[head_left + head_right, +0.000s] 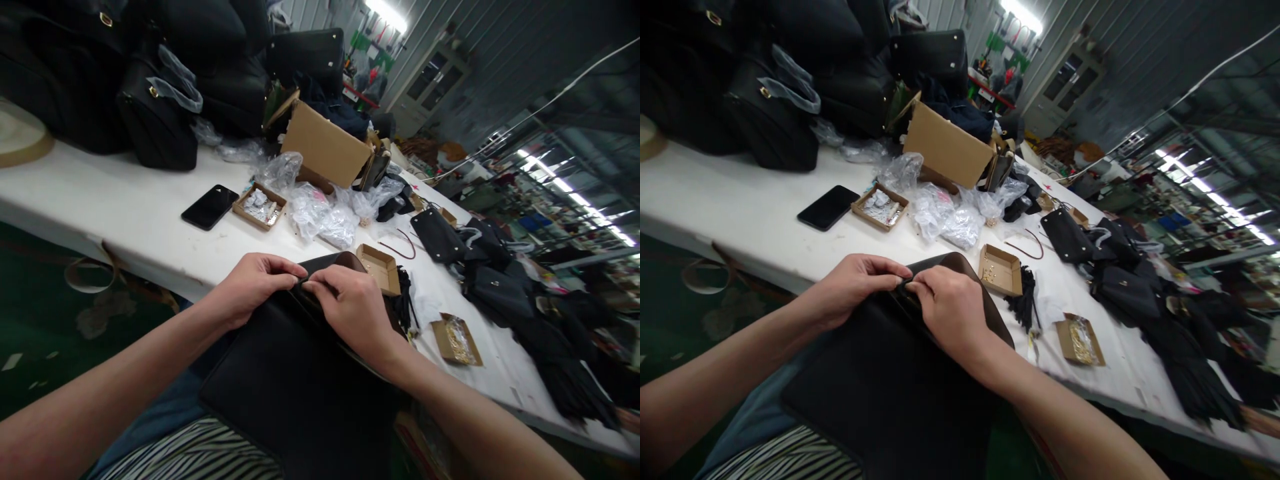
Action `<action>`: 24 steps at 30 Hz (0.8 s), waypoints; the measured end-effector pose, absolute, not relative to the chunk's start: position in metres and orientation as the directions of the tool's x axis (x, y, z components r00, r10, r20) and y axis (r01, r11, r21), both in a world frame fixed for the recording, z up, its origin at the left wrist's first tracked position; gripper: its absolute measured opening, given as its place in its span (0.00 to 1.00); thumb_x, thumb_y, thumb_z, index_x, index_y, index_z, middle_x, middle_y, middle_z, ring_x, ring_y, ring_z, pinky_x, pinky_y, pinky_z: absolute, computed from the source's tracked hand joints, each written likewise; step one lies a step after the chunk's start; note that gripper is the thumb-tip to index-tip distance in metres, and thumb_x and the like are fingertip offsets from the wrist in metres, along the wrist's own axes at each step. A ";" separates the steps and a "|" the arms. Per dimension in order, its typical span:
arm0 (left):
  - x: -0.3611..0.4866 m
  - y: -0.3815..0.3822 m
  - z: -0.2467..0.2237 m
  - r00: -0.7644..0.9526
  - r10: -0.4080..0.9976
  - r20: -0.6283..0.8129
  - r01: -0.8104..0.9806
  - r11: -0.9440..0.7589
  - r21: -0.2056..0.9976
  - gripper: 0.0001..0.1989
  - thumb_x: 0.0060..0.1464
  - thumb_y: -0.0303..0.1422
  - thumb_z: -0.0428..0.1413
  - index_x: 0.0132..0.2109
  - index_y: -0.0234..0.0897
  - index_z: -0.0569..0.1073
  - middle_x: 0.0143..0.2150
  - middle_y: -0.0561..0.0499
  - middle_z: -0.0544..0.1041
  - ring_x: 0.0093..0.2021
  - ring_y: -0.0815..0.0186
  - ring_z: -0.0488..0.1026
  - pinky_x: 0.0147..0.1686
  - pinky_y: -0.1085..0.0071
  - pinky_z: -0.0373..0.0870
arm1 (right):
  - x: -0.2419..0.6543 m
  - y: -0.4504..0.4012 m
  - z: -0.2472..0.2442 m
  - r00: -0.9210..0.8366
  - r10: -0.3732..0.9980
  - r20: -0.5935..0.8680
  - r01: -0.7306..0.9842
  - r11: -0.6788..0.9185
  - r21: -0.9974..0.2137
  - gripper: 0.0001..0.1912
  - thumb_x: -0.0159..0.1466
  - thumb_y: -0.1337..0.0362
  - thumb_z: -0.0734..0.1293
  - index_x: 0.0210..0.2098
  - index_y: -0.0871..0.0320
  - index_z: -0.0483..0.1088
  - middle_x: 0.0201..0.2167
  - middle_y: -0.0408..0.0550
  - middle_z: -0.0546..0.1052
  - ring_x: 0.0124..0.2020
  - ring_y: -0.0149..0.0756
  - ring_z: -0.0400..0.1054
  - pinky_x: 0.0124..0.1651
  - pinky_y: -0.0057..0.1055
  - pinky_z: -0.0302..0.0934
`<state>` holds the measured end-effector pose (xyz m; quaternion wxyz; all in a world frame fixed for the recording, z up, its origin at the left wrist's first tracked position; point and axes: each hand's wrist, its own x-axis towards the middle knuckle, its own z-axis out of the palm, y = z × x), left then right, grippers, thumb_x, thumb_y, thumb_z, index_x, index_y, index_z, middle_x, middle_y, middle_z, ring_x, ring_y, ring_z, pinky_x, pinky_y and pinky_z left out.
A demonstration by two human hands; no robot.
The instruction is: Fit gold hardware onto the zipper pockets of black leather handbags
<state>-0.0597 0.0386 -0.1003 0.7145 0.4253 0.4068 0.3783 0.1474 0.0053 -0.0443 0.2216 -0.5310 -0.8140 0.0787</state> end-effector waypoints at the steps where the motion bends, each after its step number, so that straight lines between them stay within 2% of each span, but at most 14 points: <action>1: -0.059 0.039 -0.101 0.380 0.891 -0.249 -0.194 0.340 0.920 0.14 0.50 0.36 0.72 0.44 0.37 0.89 0.44 0.45 0.89 0.41 0.62 0.82 0.44 0.70 0.73 | 0.145 0.000 -0.047 -0.341 0.893 0.294 0.848 0.428 -0.313 0.08 0.75 0.65 0.72 0.38 0.54 0.82 0.36 0.46 0.85 0.35 0.39 0.78 0.39 0.35 0.65; 4: -0.057 0.039 -0.101 0.374 0.898 -0.230 -0.191 0.317 0.929 0.13 0.51 0.35 0.71 0.44 0.38 0.89 0.43 0.46 0.89 0.42 0.61 0.82 0.45 0.69 0.73 | 0.136 -0.018 -0.054 -0.349 0.873 0.341 0.879 0.430 -0.204 0.12 0.79 0.66 0.66 0.41 0.57 0.81 0.38 0.50 0.85 0.36 0.40 0.79 0.38 0.36 0.64; 6: -0.057 0.038 -0.102 0.374 0.900 -0.223 -0.180 0.306 0.935 0.13 0.51 0.35 0.71 0.44 0.38 0.89 0.42 0.46 0.89 0.41 0.61 0.82 0.44 0.68 0.73 | 0.133 -0.028 -0.055 -0.358 0.870 0.338 0.878 0.437 -0.195 0.12 0.79 0.66 0.64 0.45 0.57 0.80 0.41 0.52 0.86 0.39 0.41 0.81 0.40 0.36 0.66; 8: -0.056 0.038 -0.102 0.369 0.906 -0.206 -0.169 0.283 0.944 0.12 0.52 0.34 0.70 0.44 0.38 0.89 0.43 0.46 0.89 0.42 0.61 0.82 0.45 0.67 0.74 | 0.130 -0.035 -0.055 -0.365 0.880 0.304 0.876 0.436 -0.209 0.10 0.79 0.66 0.65 0.51 0.58 0.79 0.46 0.55 0.86 0.42 0.44 0.82 0.42 0.37 0.69; 11: -0.055 0.038 -0.103 0.350 0.921 -0.170 -0.169 0.241 0.956 0.11 0.54 0.33 0.68 0.44 0.39 0.89 0.44 0.47 0.89 0.43 0.61 0.83 0.48 0.67 0.75 | 0.128 -0.041 -0.054 -0.363 0.898 0.249 0.889 0.414 -0.195 0.12 0.76 0.67 0.67 0.58 0.59 0.76 0.53 0.58 0.85 0.46 0.48 0.82 0.45 0.40 0.72; 14: -0.054 0.037 -0.103 0.327 0.934 -0.142 -0.165 0.204 0.965 0.10 0.54 0.31 0.67 0.44 0.39 0.89 0.43 0.47 0.89 0.44 0.60 0.83 0.49 0.66 0.76 | 0.125 -0.038 -0.058 -0.352 0.896 0.270 0.905 0.400 -0.145 0.12 0.75 0.69 0.68 0.56 0.59 0.76 0.51 0.58 0.85 0.44 0.48 0.82 0.44 0.41 0.72; 18: -0.054 0.034 -0.102 0.306 0.944 -0.125 -0.185 0.188 0.965 0.11 0.54 0.31 0.67 0.44 0.38 0.89 0.43 0.48 0.89 0.45 0.59 0.84 0.48 0.66 0.78 | 0.123 -0.028 -0.066 -0.345 0.856 0.384 0.905 0.412 -0.106 0.06 0.75 0.66 0.70 0.49 0.59 0.79 0.44 0.55 0.86 0.40 0.48 0.83 0.41 0.40 0.71; 24: -0.058 0.028 -0.099 0.286 0.958 -0.028 -0.178 0.082 0.981 0.14 0.56 0.32 0.66 0.49 0.38 0.89 0.48 0.47 0.89 0.48 0.56 0.86 0.54 0.62 0.81 | 0.126 -0.023 -0.067 -0.341 0.842 0.419 0.883 0.440 -0.166 0.10 0.76 0.69 0.67 0.53 0.59 0.78 0.49 0.55 0.86 0.47 0.47 0.83 0.49 0.40 0.73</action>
